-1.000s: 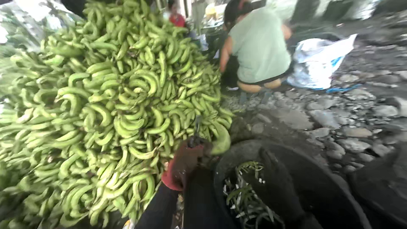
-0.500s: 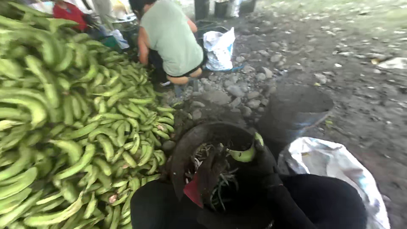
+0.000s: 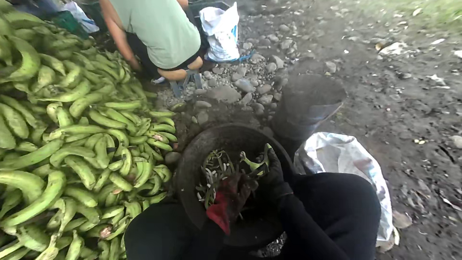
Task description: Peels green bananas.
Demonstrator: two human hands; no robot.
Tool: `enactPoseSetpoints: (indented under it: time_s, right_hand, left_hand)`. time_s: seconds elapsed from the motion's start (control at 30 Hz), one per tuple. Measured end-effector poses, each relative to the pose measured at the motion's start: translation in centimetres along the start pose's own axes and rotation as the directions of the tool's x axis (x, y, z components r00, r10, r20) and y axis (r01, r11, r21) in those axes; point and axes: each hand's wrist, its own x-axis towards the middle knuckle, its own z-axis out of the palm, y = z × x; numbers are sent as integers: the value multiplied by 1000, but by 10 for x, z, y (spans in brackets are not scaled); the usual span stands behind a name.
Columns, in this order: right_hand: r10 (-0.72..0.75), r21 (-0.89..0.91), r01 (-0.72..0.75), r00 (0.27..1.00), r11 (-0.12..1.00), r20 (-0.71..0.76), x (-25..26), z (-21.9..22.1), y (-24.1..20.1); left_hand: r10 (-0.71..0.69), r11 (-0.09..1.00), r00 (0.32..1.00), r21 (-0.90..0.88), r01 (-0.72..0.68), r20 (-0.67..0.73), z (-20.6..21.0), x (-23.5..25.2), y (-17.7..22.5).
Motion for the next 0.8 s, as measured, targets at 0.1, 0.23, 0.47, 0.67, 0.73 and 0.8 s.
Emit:
enactPoseSetpoints:
  time_s: [0.1, 0.23, 0.47, 0.67, 0.73, 0.8]
  right_hand:
    - [7, -23, -6, 1000, 1000, 24, -2, -1, 4]
    - [72, 9, -73, 992, 997, 102, -9, 1, 4]
    - [160, -360, -130, 986, 924, 54, -12, 2, -22]
    - [327, -503, -231, 939, 833, 110, -12, 7, -25]
    - [330, -545, -223, 938, 808, 104, -16, 9, -15]
    - [280, -600, -150, 951, 786, 129, -22, 7, -2]
  left_hand:
    - [-3, 1000, 1000, -17, 3, -31, 1, 1, -7]
    - [-193, 981, 980, 18, 195, -52, -3, 8, -25]
    - [-82, 991, 992, -96, 91, 94, -14, -1, -9]
    - [15, 999, 981, 33, -22, 193, -17, -1, -13]
    - [4, 998, 989, 60, -13, 147, -12, 3, -20]
    - [3, 990, 1000, 141, -5, 16, -7, 8, -25]
